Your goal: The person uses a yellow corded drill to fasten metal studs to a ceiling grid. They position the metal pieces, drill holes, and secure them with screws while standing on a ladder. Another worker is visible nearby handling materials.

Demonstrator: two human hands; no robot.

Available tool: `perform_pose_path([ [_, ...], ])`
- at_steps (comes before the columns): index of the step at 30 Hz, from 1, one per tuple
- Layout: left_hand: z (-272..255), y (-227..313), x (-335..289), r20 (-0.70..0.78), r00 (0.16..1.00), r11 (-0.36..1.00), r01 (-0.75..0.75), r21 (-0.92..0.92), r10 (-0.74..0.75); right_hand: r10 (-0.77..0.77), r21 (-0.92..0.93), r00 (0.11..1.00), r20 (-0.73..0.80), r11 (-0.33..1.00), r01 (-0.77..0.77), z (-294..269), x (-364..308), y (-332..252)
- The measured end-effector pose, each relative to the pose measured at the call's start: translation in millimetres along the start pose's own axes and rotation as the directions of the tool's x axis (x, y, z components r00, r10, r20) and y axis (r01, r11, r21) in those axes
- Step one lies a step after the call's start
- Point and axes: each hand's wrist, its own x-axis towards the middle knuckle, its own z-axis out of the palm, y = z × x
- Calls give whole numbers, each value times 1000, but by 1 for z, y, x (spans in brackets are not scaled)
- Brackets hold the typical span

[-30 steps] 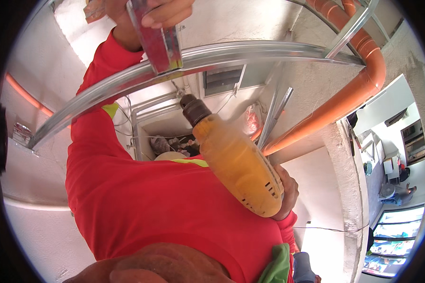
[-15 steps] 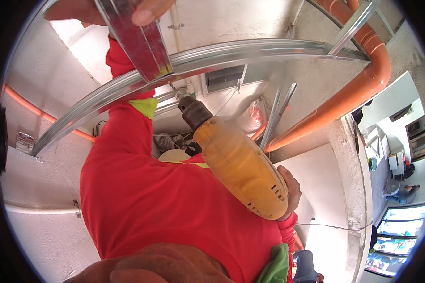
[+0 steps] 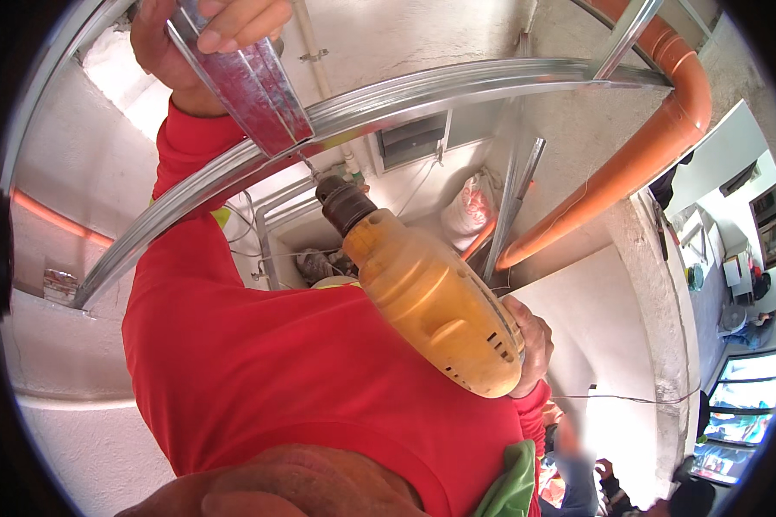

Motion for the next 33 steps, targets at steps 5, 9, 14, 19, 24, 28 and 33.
perform_pose_path([
  [5, 24, -6, -8, -297, 954, 998, -54, -38, 40, -122, 66, 992, 21, 991, 120, 1, 8, -1],
  [9, 24, -11, -3, -226, 973, 994, -71, -83, 50, -151, 107, 988, 25, 983, 147, 2, 15, -8],
  [14, 27, -7, -4, -246, 969, 998, -26, -62, 10, -196, 79, 981, 7, 978, 194, 2, 13, -9],
  [19, 15, -7, 4, -8, 1000, 996, -4, -87, 4, -49, -76, 996, 68, 996, 54, -8, -12, 0],
  [24, -18, -9, -14, -6, 998, 996, -63, 58, 64, -83, -83, 992, 90, 992, 90, -17, -11, 10],
  [28, -13, -11, -82, -311, 928, 977, -215, 8, 206, -16, 175, 997, 71, 985, 3, -20, -6, 20],
  [33, 44, -103, -154, -641, 445, 653, -747, 120, 626, 115, 290, 992, -46, 952, -97, -23, -14, 68],
])
